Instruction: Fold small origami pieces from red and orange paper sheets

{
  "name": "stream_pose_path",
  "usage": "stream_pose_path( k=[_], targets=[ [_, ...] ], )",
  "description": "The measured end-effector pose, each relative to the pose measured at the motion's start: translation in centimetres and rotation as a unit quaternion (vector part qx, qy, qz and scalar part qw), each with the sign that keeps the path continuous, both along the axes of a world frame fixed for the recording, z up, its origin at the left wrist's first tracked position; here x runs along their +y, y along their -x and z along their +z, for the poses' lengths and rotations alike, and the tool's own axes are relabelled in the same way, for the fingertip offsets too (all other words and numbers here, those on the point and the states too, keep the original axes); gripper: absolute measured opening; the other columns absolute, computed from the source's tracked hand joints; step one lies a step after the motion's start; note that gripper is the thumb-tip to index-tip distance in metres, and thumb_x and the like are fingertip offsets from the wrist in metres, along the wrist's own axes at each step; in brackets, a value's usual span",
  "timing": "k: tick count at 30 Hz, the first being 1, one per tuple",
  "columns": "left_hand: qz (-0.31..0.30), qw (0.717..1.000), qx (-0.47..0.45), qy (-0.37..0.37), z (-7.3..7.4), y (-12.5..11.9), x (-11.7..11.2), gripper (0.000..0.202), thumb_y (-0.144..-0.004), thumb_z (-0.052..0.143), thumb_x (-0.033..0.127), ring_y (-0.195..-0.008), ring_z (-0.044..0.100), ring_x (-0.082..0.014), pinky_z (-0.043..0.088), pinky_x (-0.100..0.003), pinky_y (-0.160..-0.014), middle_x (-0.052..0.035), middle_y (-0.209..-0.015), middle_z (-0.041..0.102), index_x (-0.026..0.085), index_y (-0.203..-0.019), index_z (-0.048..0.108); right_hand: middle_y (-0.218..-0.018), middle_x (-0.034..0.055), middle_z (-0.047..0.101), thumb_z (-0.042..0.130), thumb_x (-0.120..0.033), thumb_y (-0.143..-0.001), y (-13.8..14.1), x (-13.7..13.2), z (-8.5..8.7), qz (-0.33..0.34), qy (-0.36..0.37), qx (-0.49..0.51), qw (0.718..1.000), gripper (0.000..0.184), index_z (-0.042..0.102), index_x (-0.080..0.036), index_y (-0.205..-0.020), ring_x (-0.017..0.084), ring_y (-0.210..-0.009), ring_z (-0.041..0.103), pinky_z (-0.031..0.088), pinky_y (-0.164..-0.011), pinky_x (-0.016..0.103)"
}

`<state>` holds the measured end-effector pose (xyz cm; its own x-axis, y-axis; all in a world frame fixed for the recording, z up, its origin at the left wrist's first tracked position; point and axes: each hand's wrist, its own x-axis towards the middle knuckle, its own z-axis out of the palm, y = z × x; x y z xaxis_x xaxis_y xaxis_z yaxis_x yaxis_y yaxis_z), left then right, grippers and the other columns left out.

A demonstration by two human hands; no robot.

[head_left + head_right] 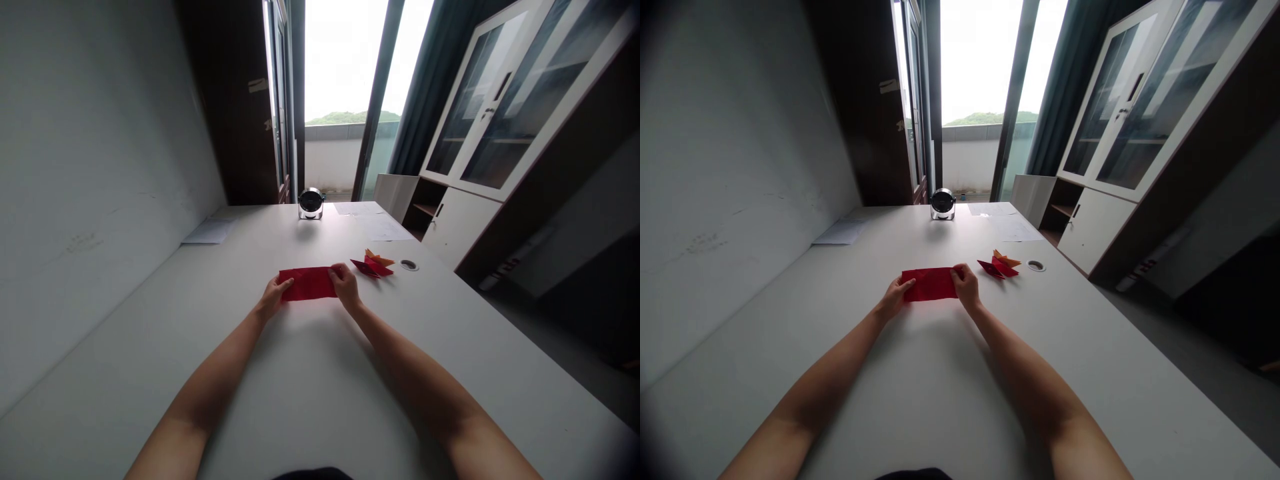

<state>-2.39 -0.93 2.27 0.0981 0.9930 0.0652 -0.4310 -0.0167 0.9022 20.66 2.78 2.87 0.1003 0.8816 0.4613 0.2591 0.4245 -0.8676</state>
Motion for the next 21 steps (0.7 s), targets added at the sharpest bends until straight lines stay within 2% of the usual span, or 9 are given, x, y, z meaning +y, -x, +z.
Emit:
stream_pose_path(
  k=[8,12,16,21],
  targets=[
    [0.051,0.998,-0.019,0.010,-0.2,0.1,0.4,0.045,-0.073,0.079,0.044,-0.091,0.070,-0.0249,0.056,-0.039,-0.083,-0.0113,-0.099,0.073,0.014,-0.103,0.065,-0.075,0.0038,0.066,0.058,-0.056,-0.082,0.0,0.2,-0.2,0.015,0.044,0.057,0.997,0.036,0.062,-0.020,-0.081,0.020,-0.069,0.059,0.048,-0.061,0.030],
    [0.055,0.998,-0.008,0.012,-0.3,0.2,0.5,0.049,-0.074,0.077,0.047,-0.092,0.069,-0.0242,0.056,-0.037,-0.082,-0.0121,-0.103,0.073,0.014,-0.107,0.063,-0.080,0.0054,0.069,0.061,-0.060,-0.079,0.3,-0.3,0.1,0.101,0.103,0.136,0.980,0.041,0.063,-0.019,-0.088,0.021,-0.071,0.064,0.052,-0.060,0.031],
    [0.088,0.996,-0.012,0.029,-1.0,0.2,1.1,0.044,-0.079,0.070,0.047,-0.091,0.069,-0.0222,0.055,-0.035,-0.081,-0.0099,-0.101,0.073,0.015,-0.108,0.062,-0.088,0.0068,0.073,0.069,-0.055,-0.074,0.7,-0.8,0.0,0.185,0.147,0.173,0.956,0.043,0.067,-0.019,-0.098,0.025,-0.079,0.068,0.056,-0.068,0.036],
    [0.136,0.988,-0.039,0.065,-1.8,0.1,1.9,0.032,-0.081,0.065,0.040,-0.083,0.068,-0.0179,0.054,-0.030,-0.076,-0.0067,-0.093,0.072,0.016,-0.102,0.060,-0.089,0.0073,0.074,0.073,-0.047,-0.071,0.8,-0.3,-0.8,0.184,0.154,0.189,0.952,0.037,0.069,-0.018,-0.094,0.025,-0.079,0.069,0.057,-0.071,0.039]
  ],
)
